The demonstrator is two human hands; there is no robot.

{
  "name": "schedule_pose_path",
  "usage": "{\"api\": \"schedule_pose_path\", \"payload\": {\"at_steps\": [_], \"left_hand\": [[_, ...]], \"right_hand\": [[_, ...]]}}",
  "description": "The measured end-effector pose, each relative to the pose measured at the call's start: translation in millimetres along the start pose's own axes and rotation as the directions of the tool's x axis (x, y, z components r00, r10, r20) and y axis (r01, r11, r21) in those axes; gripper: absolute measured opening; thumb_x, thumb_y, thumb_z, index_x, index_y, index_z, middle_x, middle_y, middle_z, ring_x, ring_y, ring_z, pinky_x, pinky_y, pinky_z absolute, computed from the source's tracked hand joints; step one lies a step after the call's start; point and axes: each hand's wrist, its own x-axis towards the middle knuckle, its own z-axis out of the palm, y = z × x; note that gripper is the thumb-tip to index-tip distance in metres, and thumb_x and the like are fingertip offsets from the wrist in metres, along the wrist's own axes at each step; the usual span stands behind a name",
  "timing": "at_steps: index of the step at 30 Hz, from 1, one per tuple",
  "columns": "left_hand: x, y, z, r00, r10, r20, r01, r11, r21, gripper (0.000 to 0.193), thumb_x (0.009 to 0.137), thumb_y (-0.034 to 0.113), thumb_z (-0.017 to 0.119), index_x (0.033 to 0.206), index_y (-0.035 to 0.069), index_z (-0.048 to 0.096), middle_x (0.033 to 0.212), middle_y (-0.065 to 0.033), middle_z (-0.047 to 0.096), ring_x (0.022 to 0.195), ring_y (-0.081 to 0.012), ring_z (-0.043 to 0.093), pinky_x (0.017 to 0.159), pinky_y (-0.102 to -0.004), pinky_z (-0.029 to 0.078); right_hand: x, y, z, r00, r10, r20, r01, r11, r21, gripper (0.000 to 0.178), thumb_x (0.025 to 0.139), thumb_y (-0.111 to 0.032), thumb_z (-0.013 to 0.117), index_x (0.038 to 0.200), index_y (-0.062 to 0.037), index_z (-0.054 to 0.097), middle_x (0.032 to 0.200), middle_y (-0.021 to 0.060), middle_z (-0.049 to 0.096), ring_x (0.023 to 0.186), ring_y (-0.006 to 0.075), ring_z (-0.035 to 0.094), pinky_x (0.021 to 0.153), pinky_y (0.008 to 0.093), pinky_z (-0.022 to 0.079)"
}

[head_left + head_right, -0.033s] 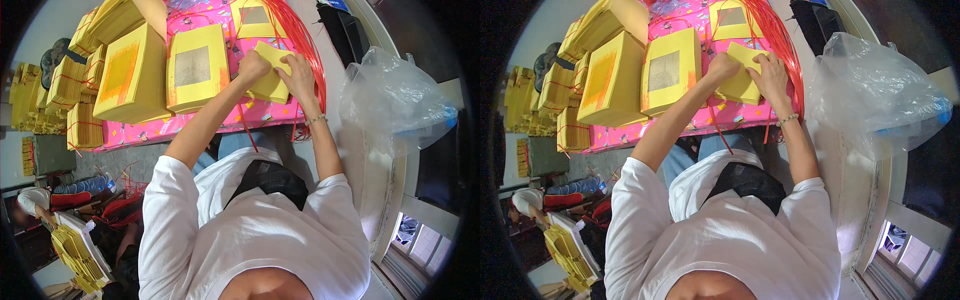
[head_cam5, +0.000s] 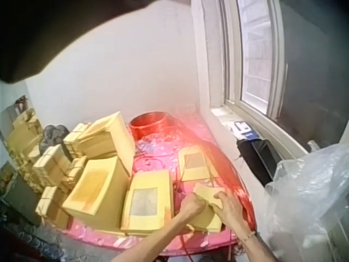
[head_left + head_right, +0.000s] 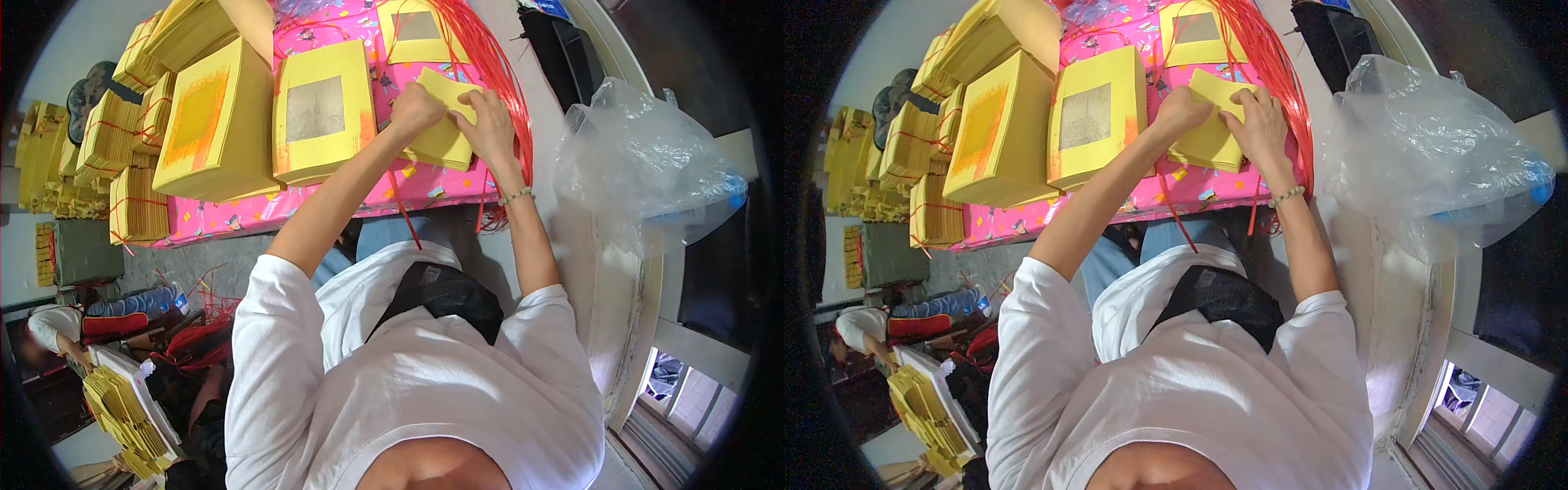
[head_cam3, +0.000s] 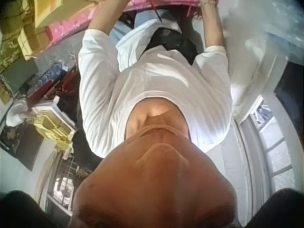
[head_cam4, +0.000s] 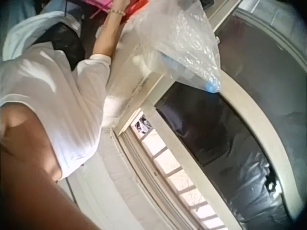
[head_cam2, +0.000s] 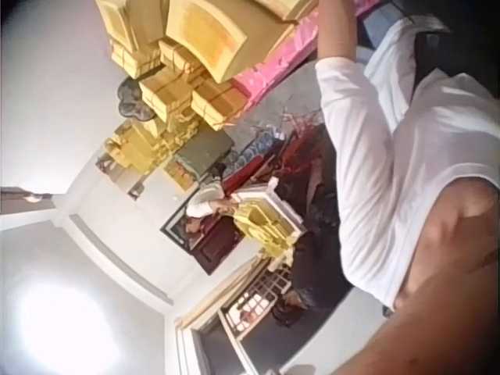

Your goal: Folding and stacking individual sheets of joss paper at a workspace.

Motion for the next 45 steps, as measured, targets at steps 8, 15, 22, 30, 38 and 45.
{"api": "schedule_pose_path", "payload": {"at_steps": [8, 15, 22, 30, 38, 45], "left_hand": [[-71.9, -21.1, -46.0, 0.724, 0.64, -0.257, -0.592, 0.768, 0.245, 0.047, 0.076, 0.023, 0.07, 0.115, 0.001, 0.056, 0.111, -0.0213, 0.055, 0.11, -0.034, 0.05, 0.093, -0.0427, 0.041], [-125.4, -86.1, -121.5, 0.732, 0.662, -0.159, -0.614, 0.743, 0.265, 0.043, 0.072, 0.018, 0.074, 0.112, 0.009, 0.059, 0.107, -0.015, 0.056, 0.107, -0.0338, 0.048, 0.092, -0.0422, 0.041], [-130.8, -118.2, -123.3, 0.711, 0.676, -0.191, -0.594, 0.724, 0.351, 0.045, 0.068, 0.017, 0.078, 0.109, 0.011, 0.06, 0.104, -0.0109, 0.054, 0.102, -0.0321, 0.048, 0.09, -0.0412, 0.041], [-124.8, -124.0, -120.0, 0.664, 0.72, -0.202, -0.625, 0.682, 0.38, 0.033, 0.071, 0.019, 0.075, 0.102, 0.014, 0.065, 0.102, -0.0078, 0.054, 0.1, -0.0286, 0.048, 0.088, -0.0398, 0.04], [-120.4, -132.5, -118.6, 0.629, 0.744, -0.226, -0.662, 0.665, 0.346, 0.026, 0.077, 0.023, 0.071, 0.101, 0.014, 0.071, 0.098, -0.0081, 0.056, 0.097, -0.0263, 0.048, 0.088, -0.0388, 0.04], [-116.2, -132.3, -116.3, 0.632, 0.729, -0.264, -0.658, 0.684, 0.313, 0.021, 0.082, 0.025, 0.065, 0.097, 0.013, 0.074, 0.094, -0.0085, 0.056, 0.096, -0.0269, 0.049, 0.088, -0.0385, 0.04]], "right_hand": [[0.2, 3.7, -2.2, 1.0, 0.015, 0.027, -0.015, 1.0, -0.007, 0.031, 0.074, -0.025, 0.073, 0.098, -0.008, 0.062, 0.096, 0.0107, 0.056, 0.092, 0.0319, 0.054, 0.078, 0.0425, 0.046], [11.0, -19.2, -22.8, 0.998, -0.002, 0.055, 0.01, 0.988, -0.151, 0.028, 0.076, -0.024, 0.073, 0.096, -0.0064, 0.064, 0.091, 0.0111, 0.057, 0.09, 0.0301, 0.054, 0.077, 0.0404, 0.046], [22.0, -63.6, -44.4, 0.976, -0.218, 0.025, 0.215, 0.972, 0.098, 0.024, 0.077, -0.022, 0.071, 0.095, -0.007, 0.064, 0.094, 0.0094, 0.058, 0.09, 0.0275, 0.055, 0.079, 0.0393, 0.045], [10.6, -114.6, -34.8, 0.829, -0.48, 0.285, 0.383, 0.861, 0.335, 0.031, 0.071, -0.019, 0.074, 0.097, -0.0071, 0.061, 0.093, 0.0074, 0.06, 0.091, 0.0265, 0.056, 0.08, 0.0362, 0.046], [15.9, -115.1, -28.5, 0.835, -0.466, 0.293, 0.36, 0.865, 0.349, 0.015, 0.08, -0.019, 0.069, 0.085, -0.0044, 0.066, 0.086, 0.0079, 0.061, 0.084, 0.0253, 0.058, 0.075, 0.0348, 0.047], [24.6, -115.6, -27.8, 0.848, -0.422, 0.321, 0.247, 0.85, 0.465, 0.016, 0.083, -0.017, 0.066, 0.085, -0.001, 0.065, 0.084, 0.0092, 0.06, 0.08, 0.0234, 0.06, 0.072, 0.0311, 0.047]]}}
